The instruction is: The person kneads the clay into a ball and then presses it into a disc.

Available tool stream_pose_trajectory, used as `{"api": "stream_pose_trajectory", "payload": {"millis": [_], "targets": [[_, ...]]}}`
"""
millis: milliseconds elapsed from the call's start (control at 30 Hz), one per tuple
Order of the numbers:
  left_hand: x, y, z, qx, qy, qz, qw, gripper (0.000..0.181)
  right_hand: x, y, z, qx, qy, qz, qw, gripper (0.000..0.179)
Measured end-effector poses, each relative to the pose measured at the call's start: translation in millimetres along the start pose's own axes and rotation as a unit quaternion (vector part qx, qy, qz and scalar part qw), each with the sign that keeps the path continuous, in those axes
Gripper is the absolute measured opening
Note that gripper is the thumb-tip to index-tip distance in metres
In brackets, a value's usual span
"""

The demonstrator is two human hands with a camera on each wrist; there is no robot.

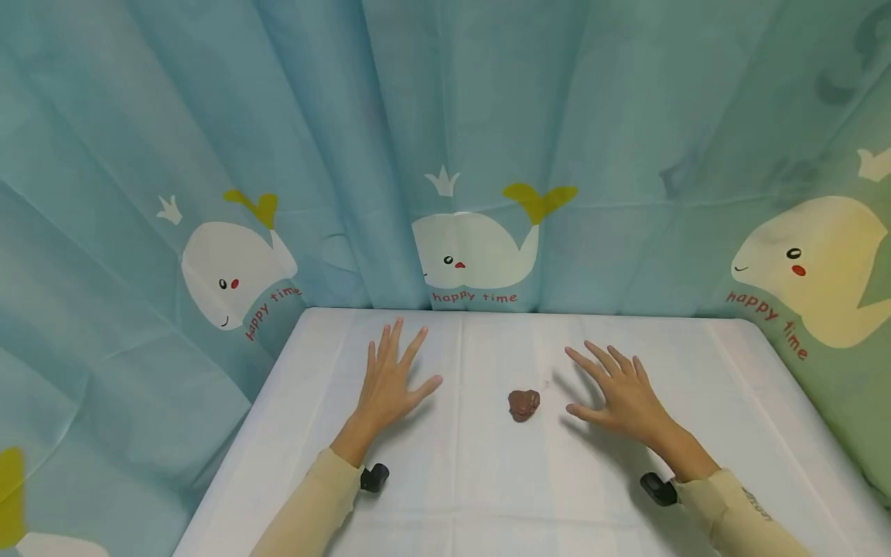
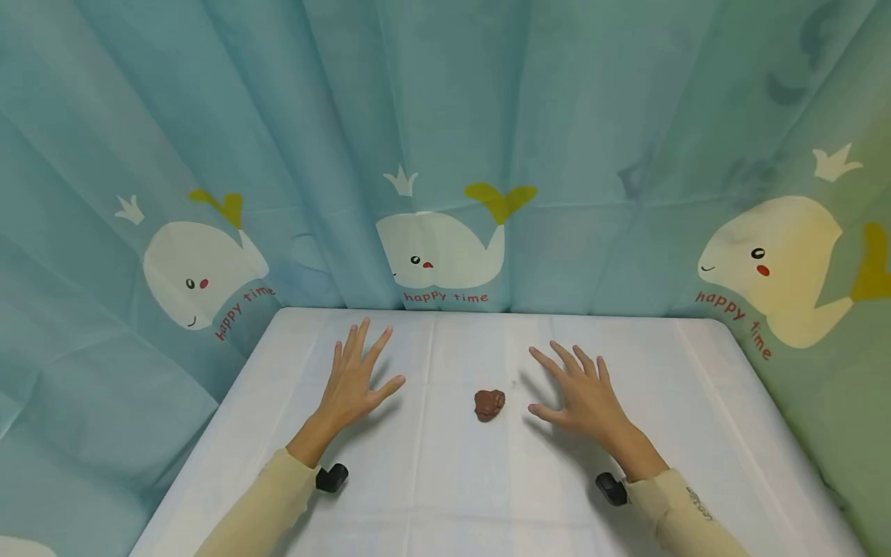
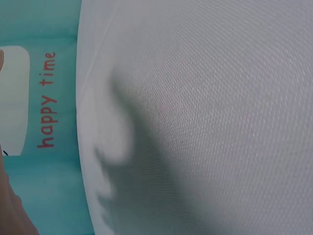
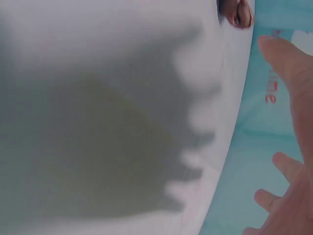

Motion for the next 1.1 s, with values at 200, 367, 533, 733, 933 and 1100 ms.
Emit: {"api": "stream_pose_trajectory", "payload": {"millis": [200, 367, 533, 733, 933, 1100], "targets": [[0.6, -0.6, -0.3, -0.012, -0.004, -0.001, 0.9999, 0.087, 6.5, 17.1, -11.8, 0.020, 0.025, 0.015, 0.9994, 0.087], [1.3, -0.7, -0.8, -0.019, -0.017, -0.006, 0.9997, 0.089, 10.2, 25.3, -20.9, 0.036, 0.026, 0.037, 0.9983, 0.085], [0.8, -0.6, -2.5, -0.015, -0.024, -0.015, 0.9995, 0.087, 11.0, 32.2, -29.9, 0.031, 0.010, 0.070, 0.9970, 0.079], [0.0, -1.9, -3.0, -0.023, -0.029, -0.014, 0.9992, 0.085, 11.7, 42.3, -35.4, 0.078, 0.010, 0.098, 0.9921, 0.069], [1.3, -7.7, -2.7, -0.091, -0.038, 0.008, 0.9951, 0.081, 12.4, 47.7, -39.1, 0.103, 0.033, 0.097, 0.9894, 0.052], [6.6, -15.0, -1.0, -0.276, -0.054, 0.083, 0.9560, 0.075, 10.9, 48.2, -42.5, 0.124, 0.035, 0.090, 0.9876, 0.041]]}}
Point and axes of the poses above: each hand's wrist, its own x-axis towards the middle knuckle, its own z-axis out of the back of the hand, y = z × x, the point moved 1 cm from there along x, towards the middle knuckle, and after that the axes turned 11 degrees about -z, right-handed, at the moved point
